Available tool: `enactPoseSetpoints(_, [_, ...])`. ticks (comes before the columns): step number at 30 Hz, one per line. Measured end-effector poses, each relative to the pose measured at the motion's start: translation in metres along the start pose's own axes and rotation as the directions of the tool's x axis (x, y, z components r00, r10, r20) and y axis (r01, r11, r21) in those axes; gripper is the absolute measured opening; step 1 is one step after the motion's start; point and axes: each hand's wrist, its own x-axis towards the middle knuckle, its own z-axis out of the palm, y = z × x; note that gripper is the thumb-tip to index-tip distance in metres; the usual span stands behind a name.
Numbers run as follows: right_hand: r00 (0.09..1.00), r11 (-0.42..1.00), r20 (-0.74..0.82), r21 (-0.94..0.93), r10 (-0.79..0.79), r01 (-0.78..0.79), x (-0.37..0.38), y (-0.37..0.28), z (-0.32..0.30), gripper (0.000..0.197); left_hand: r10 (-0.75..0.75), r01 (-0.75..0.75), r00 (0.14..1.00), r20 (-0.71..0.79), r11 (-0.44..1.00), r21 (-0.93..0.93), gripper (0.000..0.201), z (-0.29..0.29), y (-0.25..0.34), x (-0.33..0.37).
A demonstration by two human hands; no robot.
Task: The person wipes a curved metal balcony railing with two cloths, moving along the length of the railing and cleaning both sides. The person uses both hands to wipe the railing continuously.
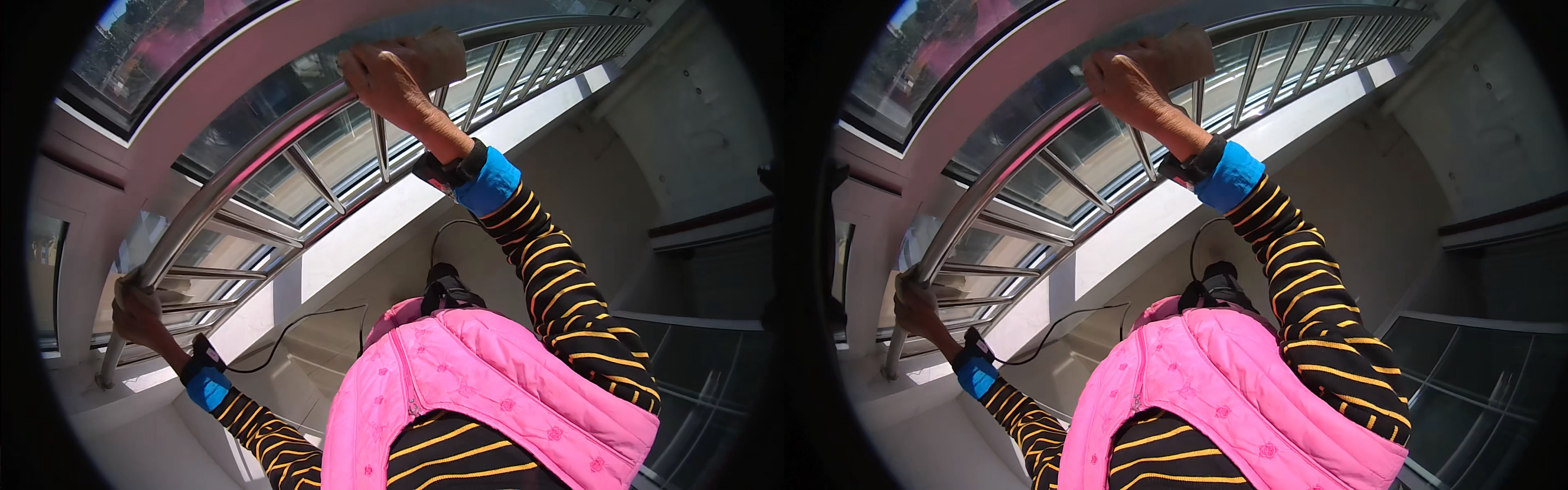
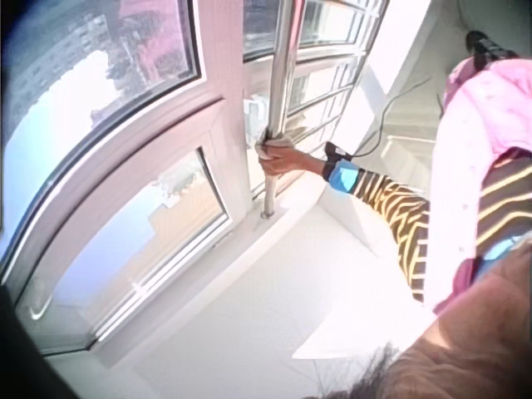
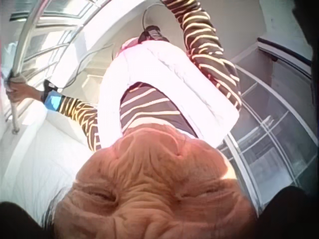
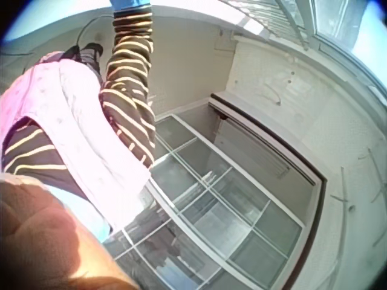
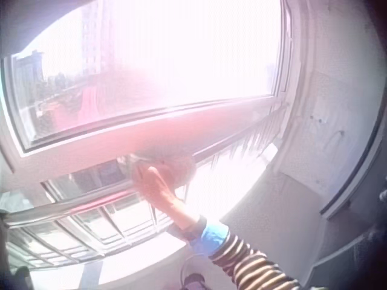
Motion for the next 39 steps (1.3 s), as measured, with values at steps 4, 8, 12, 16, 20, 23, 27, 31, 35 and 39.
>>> enactPoseSetpoints(4, [0.995, 0.992, -0.05, -0.089, -0.091, 0.086, 0.006, -0.006, 0.001, 0.02, -0.132, 0.142, 0.989, 0.069, 0.973, -0.181, 0.043, -0.028, 0.092, 0.026])
enactPoseSetpoints(8, [0.99, 0.995, -0.118, -0.076, -0.076, 0.067, 0.007, -0.009, 0.0, 0.021, 0.021, -0.019, 1.0, 0.001, 0.942, -0.335, 0.033, -0.057, 0.182, 0.049])
enactPoseSetpoints(12, [0.986, 0.988, -0.137, -0.133, -0.09, 0.072, 0.006, -0.01, 0.002, 0.02, 0.135, -0.162, 0.987, -0.091, 0.859, -0.486, 0.031, -0.081, 0.268, 0.066])
enactPoseSetpoints(16, [0.982, 0.983, -0.163, -0.173, -0.094, 0.065, 0.006, -0.012, 0.004, 0.02, 0.299, -0.322, 0.946, -0.124, 0.822, -0.47, 0.044, -0.101, 0.336, 0.082])
enactPoseSetpoints(20, [0.986, 0.972, -0.126, -0.221, -0.106, 0.076, 0.008, -0.011, 0.003, 0.019, 0.435, -0.384, 0.9, 0.009, 0.804, -0.454, 0.051, -0.119, 0.38, 0.101])
enactPoseSetpoints(23, [0.979, 0.957, -0.107, -0.25, -0.175, 0.144, 0.006, -0.01, 0.001, 0.018, 0.473, -0.292, 0.859, 0.195, 0.766, -0.573, 0.052, -0.122, 0.395, 0.118])
enactPoseSetpoints(27, [0.968, 0.954, -0.133, -0.242, -0.212, 0.176, 0.005, -0.011, 0.001, 0.017, 0.485, -0.166, 0.825, 0.289, 0.697, -0.697, 0.052, -0.126, 0.392, 0.124])
enactPoseSetpoints(31, [0.972, 0.979, -0.159, -0.142, -0.171, 0.149, 0.005, -0.011, 0.005, 0.016, 0.466, -0.135, 0.832, 0.302, 0.697, -0.704, 0.05, -0.134, 0.39, 0.126])
enactPoseSetpoints(35, [0.966, 0.98, -0.184, -0.107, -0.184, 0.166, 0.002, -0.005, 0.006, 0.017, 0.449, -0.101, 0.836, 0.315, 0.69, -0.717, 0.051, -0.141, 0.392, 0.126])
enactPoseSetpoints(39, [0.952, 0.961, -0.134, -0.076, -0.274, 0.266, 0.001, -0.002, 0.002, 0.015, 0.436, -0.114, 0.844, 0.312, 0.716, -0.689, 0.05, -0.138, 0.388, 0.124])
